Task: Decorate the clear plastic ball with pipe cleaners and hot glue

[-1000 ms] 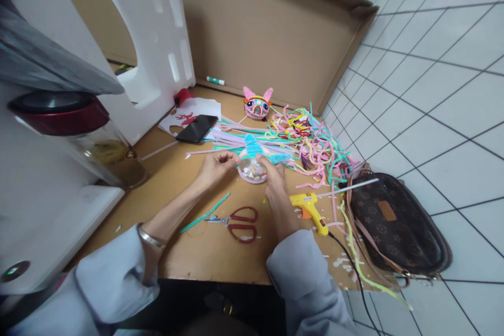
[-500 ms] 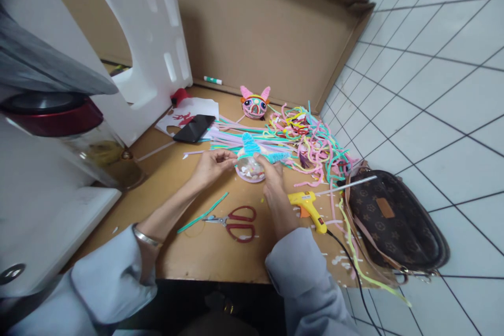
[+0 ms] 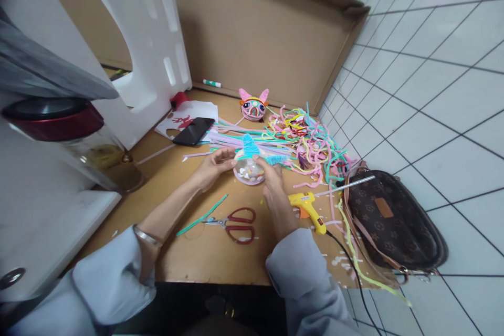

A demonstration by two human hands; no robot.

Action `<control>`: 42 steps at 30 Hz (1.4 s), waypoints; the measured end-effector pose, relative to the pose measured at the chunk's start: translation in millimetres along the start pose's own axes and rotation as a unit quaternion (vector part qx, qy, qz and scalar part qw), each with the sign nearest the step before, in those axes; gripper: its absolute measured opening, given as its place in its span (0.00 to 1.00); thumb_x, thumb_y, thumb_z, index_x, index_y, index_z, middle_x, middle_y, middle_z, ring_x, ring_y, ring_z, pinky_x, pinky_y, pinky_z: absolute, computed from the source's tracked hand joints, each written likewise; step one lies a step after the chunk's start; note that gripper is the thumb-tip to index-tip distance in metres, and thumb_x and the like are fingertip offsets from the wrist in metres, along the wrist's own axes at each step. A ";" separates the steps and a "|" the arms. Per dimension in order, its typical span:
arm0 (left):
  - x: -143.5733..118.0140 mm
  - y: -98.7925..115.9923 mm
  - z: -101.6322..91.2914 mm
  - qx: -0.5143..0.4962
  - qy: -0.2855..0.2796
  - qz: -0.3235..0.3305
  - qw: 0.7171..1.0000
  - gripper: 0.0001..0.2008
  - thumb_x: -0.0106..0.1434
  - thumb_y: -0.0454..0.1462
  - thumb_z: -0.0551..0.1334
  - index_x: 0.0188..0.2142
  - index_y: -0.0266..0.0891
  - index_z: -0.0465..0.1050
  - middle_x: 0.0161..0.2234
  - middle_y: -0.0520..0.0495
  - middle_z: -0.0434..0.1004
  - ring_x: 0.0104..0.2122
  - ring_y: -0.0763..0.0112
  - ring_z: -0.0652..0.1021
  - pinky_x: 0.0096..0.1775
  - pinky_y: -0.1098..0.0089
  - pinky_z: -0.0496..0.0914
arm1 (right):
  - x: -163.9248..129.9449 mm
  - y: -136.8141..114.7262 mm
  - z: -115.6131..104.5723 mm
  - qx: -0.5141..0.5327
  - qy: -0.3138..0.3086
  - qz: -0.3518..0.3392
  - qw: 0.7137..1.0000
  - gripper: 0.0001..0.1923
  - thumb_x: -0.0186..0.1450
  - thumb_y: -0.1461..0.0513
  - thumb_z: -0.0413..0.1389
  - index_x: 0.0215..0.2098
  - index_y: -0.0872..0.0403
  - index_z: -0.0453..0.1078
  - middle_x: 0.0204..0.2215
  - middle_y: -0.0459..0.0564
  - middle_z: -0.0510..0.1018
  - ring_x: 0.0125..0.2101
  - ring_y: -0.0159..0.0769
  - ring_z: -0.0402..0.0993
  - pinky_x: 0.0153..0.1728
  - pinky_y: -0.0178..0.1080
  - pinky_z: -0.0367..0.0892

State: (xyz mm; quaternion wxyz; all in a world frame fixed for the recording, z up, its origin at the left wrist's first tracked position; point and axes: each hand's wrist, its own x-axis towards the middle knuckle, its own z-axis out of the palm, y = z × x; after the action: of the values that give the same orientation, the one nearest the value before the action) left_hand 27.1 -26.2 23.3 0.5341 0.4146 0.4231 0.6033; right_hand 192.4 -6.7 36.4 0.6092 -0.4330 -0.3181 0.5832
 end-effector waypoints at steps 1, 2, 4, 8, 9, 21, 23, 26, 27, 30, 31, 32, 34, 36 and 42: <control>-0.1 0.5 -0.3 -0.011 0.000 -0.005 1.000 0.27 0.37 0.40 0.77 0.39 0.37 0.75 0.39 0.48 0.78 0.40 0.68 0.77 0.46 0.66 0.71 | -1.3 -0.4 1.1 0.000 0.002 -0.001 1.000 0.14 0.44 0.65 0.70 0.28 0.54 0.74 0.26 0.43 0.83 0.29 0.34 0.79 0.36 0.37 0.74; -0.2 1.0 -0.4 -0.019 0.001 -0.008 1.000 0.26 0.37 0.39 0.77 0.38 0.38 0.75 0.39 0.48 0.78 0.39 0.69 0.77 0.46 0.66 0.71 | -2.7 -0.7 2.4 0.002 0.006 -0.001 1.000 0.14 0.43 0.65 0.70 0.29 0.54 0.74 0.26 0.42 0.83 0.29 0.34 0.79 0.36 0.37 0.74; -0.7 2.3 -0.2 -0.018 0.010 -0.003 1.000 0.23 0.37 0.38 0.77 0.35 0.38 0.76 0.36 0.50 0.78 0.35 0.71 0.76 0.43 0.67 0.72 | -5.8 -0.9 5.2 0.004 0.016 -0.007 1.000 0.15 0.43 0.65 0.70 0.29 0.54 0.74 0.26 0.42 0.83 0.29 0.34 0.79 0.37 0.37 0.74; -3.1 6.2 3.0 0.024 0.021 0.028 0.999 0.13 0.40 0.38 0.74 0.26 0.37 0.77 0.27 0.51 0.77 0.29 0.72 0.75 0.39 0.67 0.71 | -11.4 -0.9 10.2 -0.001 0.026 -0.037 0.999 0.15 0.43 0.64 0.69 0.28 0.52 0.73 0.25 0.42 0.83 0.31 0.37 0.80 0.38 0.39 0.75; -4.0 7.4 4.2 0.027 0.020 0.032 0.999 0.11 0.41 0.38 0.73 0.25 0.37 0.78 0.27 0.51 0.78 0.29 0.71 0.75 0.39 0.67 0.71 | -12.6 -1.1 11.3 -0.001 0.023 -0.044 0.999 0.15 0.43 0.63 0.69 0.28 0.52 0.73 0.24 0.41 0.82 0.31 0.38 0.81 0.39 0.40 0.75; -13.8 13.6 12.6 0.112 0.054 0.074 0.989 0.09 0.48 0.41 0.66 0.25 0.37 0.79 0.24 0.50 0.77 0.27 0.70 0.72 0.33 0.70 0.67 | -19.3 -3.4 17.1 -0.008 -0.004 -0.053 0.999 0.16 0.41 0.59 0.70 0.26 0.52 0.71 0.24 0.44 0.82 0.35 0.42 0.81 0.39 0.42 0.73; -13.6 11.6 12.9 0.114 0.043 0.075 0.990 0.12 0.49 0.44 0.67 0.24 0.37 0.77 0.23 0.51 0.74 0.26 0.72 0.71 0.32 0.71 0.66 | -20.2 -3.2 17.0 -0.023 -0.011 -0.059 0.998 0.15 0.43 0.59 0.69 0.26 0.52 0.71 0.23 0.44 0.81 0.34 0.41 0.80 0.38 0.41 0.73; -11.3 7.9 13.0 0.088 0.038 0.061 0.994 0.16 0.47 0.47 0.71 0.24 0.37 0.74 0.22 0.52 0.72 0.24 0.74 0.69 0.30 0.72 0.64 | -22.2 -3.8 17.3 -0.033 -0.023 -0.068 0.997 0.15 0.44 0.59 0.69 0.28 0.52 0.72 0.25 0.44 0.82 0.34 0.40 0.80 0.39 0.40 0.72; -10.5 7.2 13.0 0.077 0.038 0.053 0.995 0.17 0.46 0.48 0.72 0.23 0.37 0.73 0.22 0.52 0.72 0.24 0.75 0.68 0.30 0.72 0.63 | -22.9 -4.1 17.6 -0.032 -0.022 -0.067 0.997 0.15 0.43 0.59 0.68 0.28 0.52 0.72 0.26 0.45 0.82 0.34 0.39 0.80 0.39 0.40 0.72; -10.0 8.4 13.9 0.044 0.043 0.022 0.998 0.19 0.41 0.47 0.74 0.23 0.37 0.71 0.20 0.53 0.70 0.23 0.76 0.68 0.29 0.73 0.63 | -24.3 -5.1 18.9 -0.023 -0.003 -0.064 0.998 0.16 0.42 0.61 0.69 0.28 0.52 0.71 0.26 0.44 0.82 0.34 0.40 0.80 0.40 0.41 0.73; -10.5 9.8 14.5 0.032 0.049 0.011 0.998 0.20 0.39 0.47 0.75 0.23 0.37 0.71 0.21 0.53 0.70 0.23 0.76 0.68 0.29 0.73 0.64 | -24.7 -5.4 19.4 -0.020 0.002 -0.064 0.998 0.17 0.41 0.61 0.69 0.28 0.52 0.72 0.26 0.44 0.82 0.34 0.40 0.80 0.40 0.41 0.74; -11.2 11.6 15.1 0.021 0.057 0.000 0.998 0.20 0.38 0.46 0.75 0.25 0.37 0.71 0.23 0.53 0.71 0.24 0.76 0.69 0.29 0.73 0.64 | -25.0 -5.5 19.9 -0.016 0.004 -0.065 0.998 0.17 0.41 0.61 0.69 0.29 0.52 0.72 0.26 0.44 0.82 0.33 0.40 0.80 0.39 0.41 0.74; -12.9 15.2 16.3 0.006 0.071 -0.021 0.997 0.22 0.35 0.43 0.75 0.30 0.38 0.73 0.30 0.51 0.76 0.26 0.74 0.72 0.28 0.73 0.65 | -25.7 -5.7 20.9 -0.009 -0.004 -0.064 0.998 0.18 0.41 0.62 0.68 0.31 0.52 0.73 0.27 0.44 0.83 0.31 0.39 0.80 0.37 0.41 0.75; -14.1 17.8 16.7 0.006 0.068 -0.037 0.997 0.24 0.36 0.42 0.74 0.35 0.39 0.75 0.38 0.49 0.78 0.29 0.72 0.74 0.29 0.73 0.67 | -26.7 -5.8 22.0 -0.004 -0.020 -0.064 0.998 0.18 0.41 0.62 0.68 0.31 0.52 0.72 0.27 0.43 0.83 0.30 0.38 0.79 0.36 0.40 0.75; -12.6 14.1 13.5 0.053 0.029 -0.024 0.998 0.21 0.43 0.42 0.71 0.39 0.39 0.79 0.39 0.46 0.80 0.35 0.66 0.75 0.36 0.69 0.69 | -31.3 -7.9 24.6 0.006 -0.018 -0.047 0.999 0.17 0.42 0.61 0.68 0.28 0.52 0.70 0.26 0.44 0.82 0.33 0.40 0.80 0.37 0.41 0.75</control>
State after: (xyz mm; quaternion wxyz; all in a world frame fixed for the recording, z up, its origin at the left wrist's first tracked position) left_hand 36.9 -38.9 40.2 0.5128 0.4146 0.4798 0.5787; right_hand 170.2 -33.2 57.6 0.6326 -0.4036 -0.3458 0.5633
